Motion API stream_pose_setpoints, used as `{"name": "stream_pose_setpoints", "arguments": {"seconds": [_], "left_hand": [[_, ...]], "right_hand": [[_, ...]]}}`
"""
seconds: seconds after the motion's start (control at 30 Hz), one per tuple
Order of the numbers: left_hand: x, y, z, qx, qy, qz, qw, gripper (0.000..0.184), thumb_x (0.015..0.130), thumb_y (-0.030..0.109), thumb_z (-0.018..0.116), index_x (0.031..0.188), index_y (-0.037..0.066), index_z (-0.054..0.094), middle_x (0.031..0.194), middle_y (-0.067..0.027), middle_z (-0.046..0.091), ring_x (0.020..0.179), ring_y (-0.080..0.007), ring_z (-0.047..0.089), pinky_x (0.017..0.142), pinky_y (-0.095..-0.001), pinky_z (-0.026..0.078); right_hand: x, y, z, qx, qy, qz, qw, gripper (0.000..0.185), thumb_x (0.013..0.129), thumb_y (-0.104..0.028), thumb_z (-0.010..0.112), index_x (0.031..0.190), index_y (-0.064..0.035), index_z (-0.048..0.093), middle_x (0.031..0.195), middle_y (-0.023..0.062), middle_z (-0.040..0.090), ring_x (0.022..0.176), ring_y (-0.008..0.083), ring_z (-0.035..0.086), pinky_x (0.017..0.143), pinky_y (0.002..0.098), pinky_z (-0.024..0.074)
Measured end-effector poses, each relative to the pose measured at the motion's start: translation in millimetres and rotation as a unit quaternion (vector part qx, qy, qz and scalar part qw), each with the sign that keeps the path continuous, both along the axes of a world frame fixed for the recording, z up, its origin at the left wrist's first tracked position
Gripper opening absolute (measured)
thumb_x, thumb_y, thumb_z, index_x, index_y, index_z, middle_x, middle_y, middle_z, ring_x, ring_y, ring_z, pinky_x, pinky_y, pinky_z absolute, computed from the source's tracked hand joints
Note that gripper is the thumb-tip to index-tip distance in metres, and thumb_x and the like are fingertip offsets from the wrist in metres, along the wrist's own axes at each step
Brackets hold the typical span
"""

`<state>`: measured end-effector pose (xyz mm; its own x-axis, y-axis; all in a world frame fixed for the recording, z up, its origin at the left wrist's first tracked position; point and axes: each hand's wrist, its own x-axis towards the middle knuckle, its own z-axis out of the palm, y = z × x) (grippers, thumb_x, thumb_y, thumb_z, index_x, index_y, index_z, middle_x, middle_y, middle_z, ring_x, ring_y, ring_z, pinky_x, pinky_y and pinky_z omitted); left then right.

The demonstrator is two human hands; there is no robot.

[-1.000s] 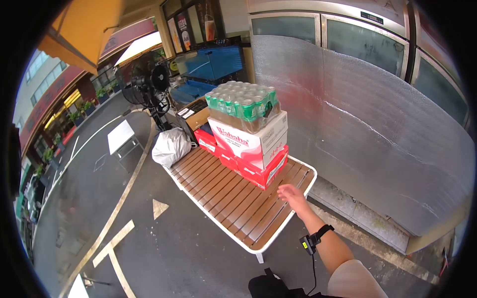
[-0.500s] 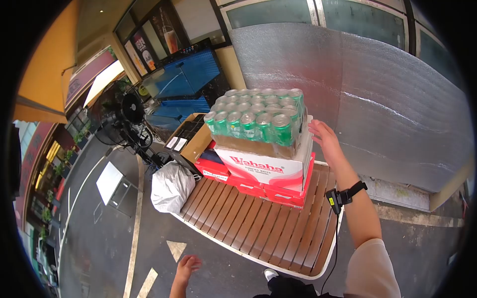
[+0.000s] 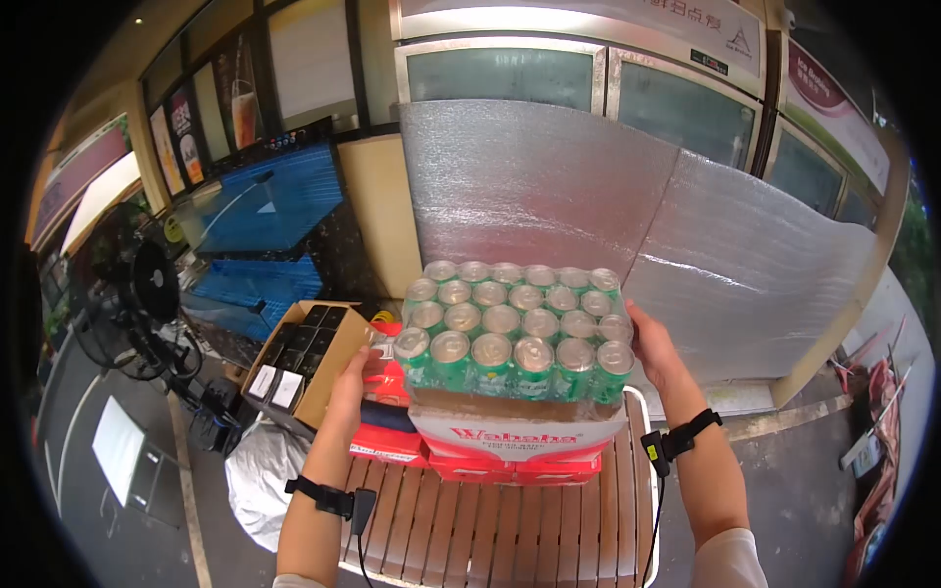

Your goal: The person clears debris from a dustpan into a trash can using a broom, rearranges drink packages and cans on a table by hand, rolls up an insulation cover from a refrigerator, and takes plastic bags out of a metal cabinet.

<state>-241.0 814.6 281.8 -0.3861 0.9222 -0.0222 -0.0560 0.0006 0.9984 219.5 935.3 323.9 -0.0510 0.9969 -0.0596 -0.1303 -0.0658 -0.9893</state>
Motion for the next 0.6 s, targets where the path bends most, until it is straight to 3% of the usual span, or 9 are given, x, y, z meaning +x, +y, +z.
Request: {"name": "stream_pose_setpoints", "arguments": {"seconds": [0.03, 0.17, 0.27, 0.37, 0.47, 0.5, 0.6], "left_hand": [[-3.2, 24.2, 3.7, 0.006, 0.013, -0.022, 1.0, 0.047, 0.097, 0.045, 0.044, 0.106, 0.004, 0.066, 0.096, -0.007, 0.067, 0.089, -0.017, 0.061, 0.085, -0.0334, 0.045], [-4.8, 92.3, 15.6, -0.103, -0.01, -0.149, 0.983, 0.046, 0.095, 0.052, 0.044, 0.09, 0.011, 0.064, 0.081, -0.0005, 0.063, 0.077, -0.0133, 0.057, 0.073, -0.0305, 0.042], [-1.4, 112.4, 17.9, -0.084, -0.026, -0.158, 0.983, 0.046, 0.096, 0.051, 0.043, 0.091, 0.01, 0.064, 0.08, 0.0, 0.062, 0.075, -0.013, 0.056, 0.072, -0.0295, 0.041], [0.2, 125.1, 8.2, -0.071, -0.074, -0.163, 0.981, 0.045, 0.098, 0.046, 0.042, 0.101, 0.007, 0.064, 0.09, -0.0036, 0.065, 0.083, -0.0154, 0.06, 0.077, -0.0325, 0.046], [28.4, 103.9, 37.4, 0.007, -0.264, -0.15, 0.953, 0.046, 0.1, 0.042, 0.041, 0.113, 0.003, 0.061, 0.107, -0.0091, 0.065, 0.097, -0.0189, 0.063, 0.084, -0.0351, 0.049], [27.5, 99.5, 40.8, -0.011, -0.233, -0.146, 0.961, 0.048, 0.101, 0.039, 0.039, 0.123, 0.0, 0.055, 0.118, -0.0123, 0.062, 0.104, -0.0208, 0.062, 0.091, -0.0366, 0.049], [45.3, 46.2, 77.5, 0.01, -0.238, -0.196, 0.951, 0.048, 0.101, 0.041, 0.039, 0.122, 0.001, 0.056, 0.116, -0.0116, 0.063, 0.102, -0.0197, 0.062, 0.09, -0.0355, 0.05]], "right_hand": [[-12.0, -8.9, 7.1, -0.001, 0.002, -0.024, 1.0, 0.043, 0.095, -0.047, 0.052, 0.099, -0.0052, 0.063, 0.09, 0.0042, 0.062, 0.084, 0.0144, 0.055, 0.076, 0.032, 0.0431], [-28.7, -18.8, 25.1, -0.035, 0.037, -0.087, 0.995, 0.042, 0.097, -0.044, 0.051, 0.095, -0.0033, 0.061, 0.084, 0.0041, 0.06, 0.072, 0.0146, 0.055, 0.067, 0.0308, 0.0459], [-9.2, -10.7, 15.7, -0.03, -0.021, -0.069, 0.997, 0.055, 0.098, -0.048, 0.043, 0.103, 0.0031, 0.062, 0.094, 0.0105, 0.066, 0.089, 0.0194, 0.063, 0.084, 0.033, 0.05], [-9.1, -27.6, 32.6, -0.026, -0.061, -0.091, 0.994, 0.059, 0.097, -0.053, 0.042, 0.097, 0.0024, 0.063, 0.084, 0.0075, 0.066, 0.081, 0.0173, 0.062, 0.077, 0.0296, 0.049], [-31.9, -75.0, 73.3, -0.024, -0.068, -0.131, 0.989, 0.053, 0.096, -0.058, 0.041, 0.074, -0.0117, 0.056, 0.065, -0.004, 0.051, 0.061, 0.0093, 0.047, 0.056, 0.0249, 0.0346], [-33.1, -91.3, 80.6, -0.007, -0.057, -0.139, 0.989, 0.054, 0.096, -0.058, 0.039, 0.074, -0.0119, 0.056, 0.064, -0.0044, 0.05, 0.06, 0.0091, 0.046, 0.056, 0.0247, 0.0336], [-14.3, -145.5, 71.0, 0.035, -0.025, -0.16, 0.986, 0.056, 0.097, -0.059, 0.037, 0.074, -0.0121, 0.056, 0.064, -0.0053, 0.048, 0.06, 0.0089, 0.042, 0.059, 0.0246, 0.0316]]}}
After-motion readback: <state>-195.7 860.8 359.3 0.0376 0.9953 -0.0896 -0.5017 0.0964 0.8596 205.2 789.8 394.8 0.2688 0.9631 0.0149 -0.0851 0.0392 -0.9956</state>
